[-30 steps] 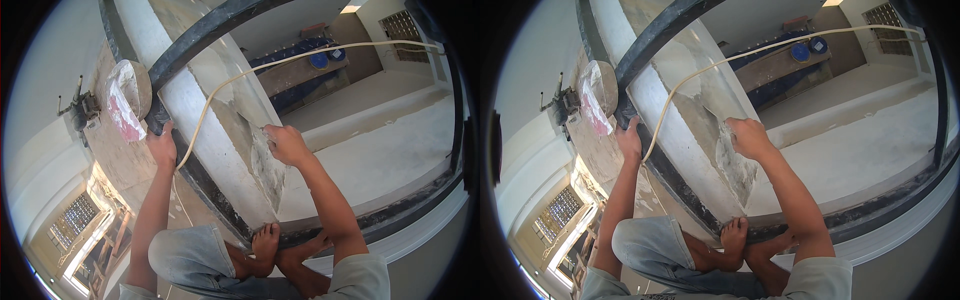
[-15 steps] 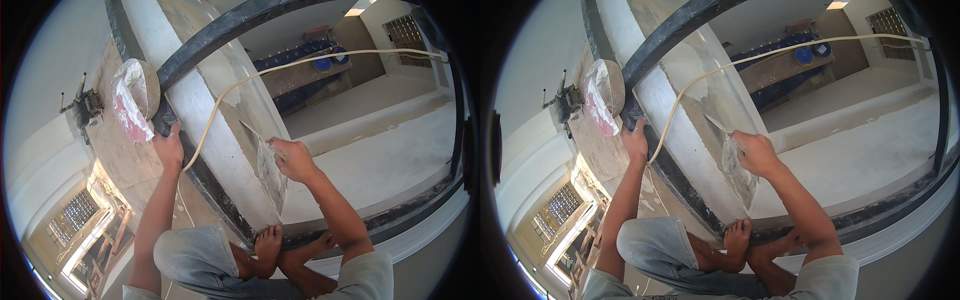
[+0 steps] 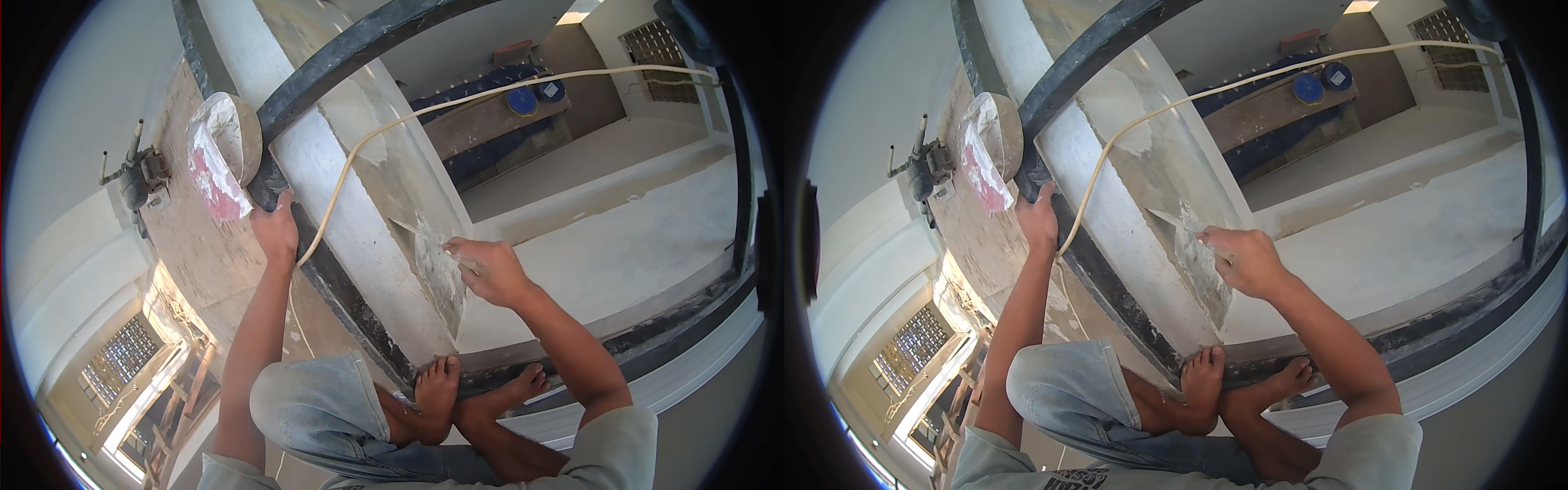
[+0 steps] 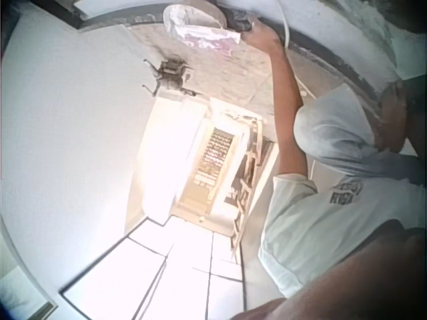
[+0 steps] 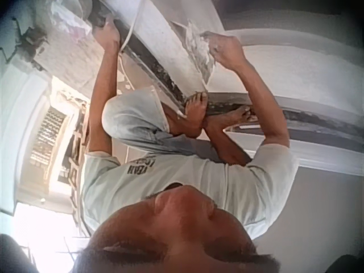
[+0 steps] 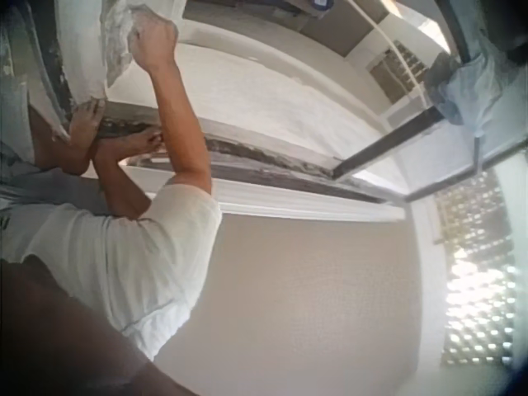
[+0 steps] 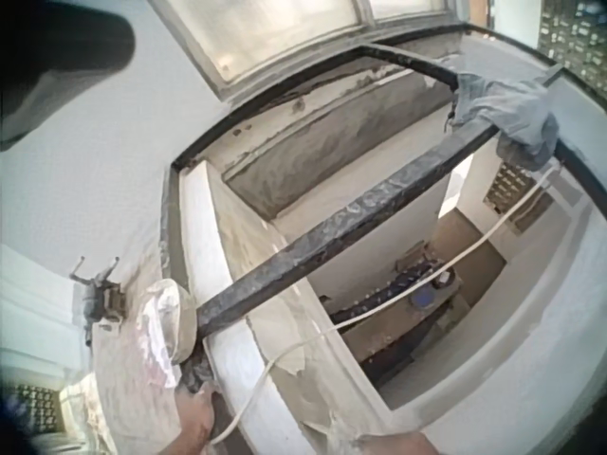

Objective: The person applies white putty to a wall corner using a spatula and smooths the surface with a red sanding block.

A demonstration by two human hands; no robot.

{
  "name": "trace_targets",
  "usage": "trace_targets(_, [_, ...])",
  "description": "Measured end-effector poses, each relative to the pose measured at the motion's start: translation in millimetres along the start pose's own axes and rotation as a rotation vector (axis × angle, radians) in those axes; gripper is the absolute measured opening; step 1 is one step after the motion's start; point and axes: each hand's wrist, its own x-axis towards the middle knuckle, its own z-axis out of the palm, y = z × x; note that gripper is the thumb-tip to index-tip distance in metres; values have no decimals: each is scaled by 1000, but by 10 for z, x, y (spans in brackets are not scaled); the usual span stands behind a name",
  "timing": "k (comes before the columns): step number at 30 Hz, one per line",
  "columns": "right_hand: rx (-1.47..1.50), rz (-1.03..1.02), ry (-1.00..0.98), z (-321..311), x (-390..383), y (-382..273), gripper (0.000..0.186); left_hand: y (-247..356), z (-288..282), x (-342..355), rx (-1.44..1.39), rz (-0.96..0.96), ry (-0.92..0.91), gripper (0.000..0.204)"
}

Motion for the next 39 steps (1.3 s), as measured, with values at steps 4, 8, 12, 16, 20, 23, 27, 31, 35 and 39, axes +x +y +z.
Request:
trace_targets(4, [-32,-98,112,-22,-89,-95,37,5,42,-8,-74,60,-13,63])
trace_targets(8, [-151,-159,210,123,686,89,38,-9,128,-37,16,-12,-25,64])
trace_targets(12, [-156,-216,91,146,235,41,46,-29,41,-13,6,-5,-20,63])
trace_targets(16, [-193,-161,-263,-322,-1247,-88,42,-92,52,32,32,13,5,64])
trace_targets(20, [-87,-43,-184,-729,-1366,-356,41,51,126,-54,83,-17,9,70])
trace_targets(23, [192,405,-142,-710,-920,-845,36,-134,44,67,199,5,29,75])
trace_targets(27, [43,118,-205,-359,-923,-853,34,-39,85,1,214,46,85,78])
trace_targets(31, [242,498,-211,-291,-1028,-824,36,124,42,-43,257,-81,31,75])
trace_targets(35, [79,449,-223,-32,-1438,-847,44,163,18,-91,284,-91,52,74])
trace_targets(39, [6,263,-151,403,-1538,-692,63,185,34,-60,290,-126,15,72])
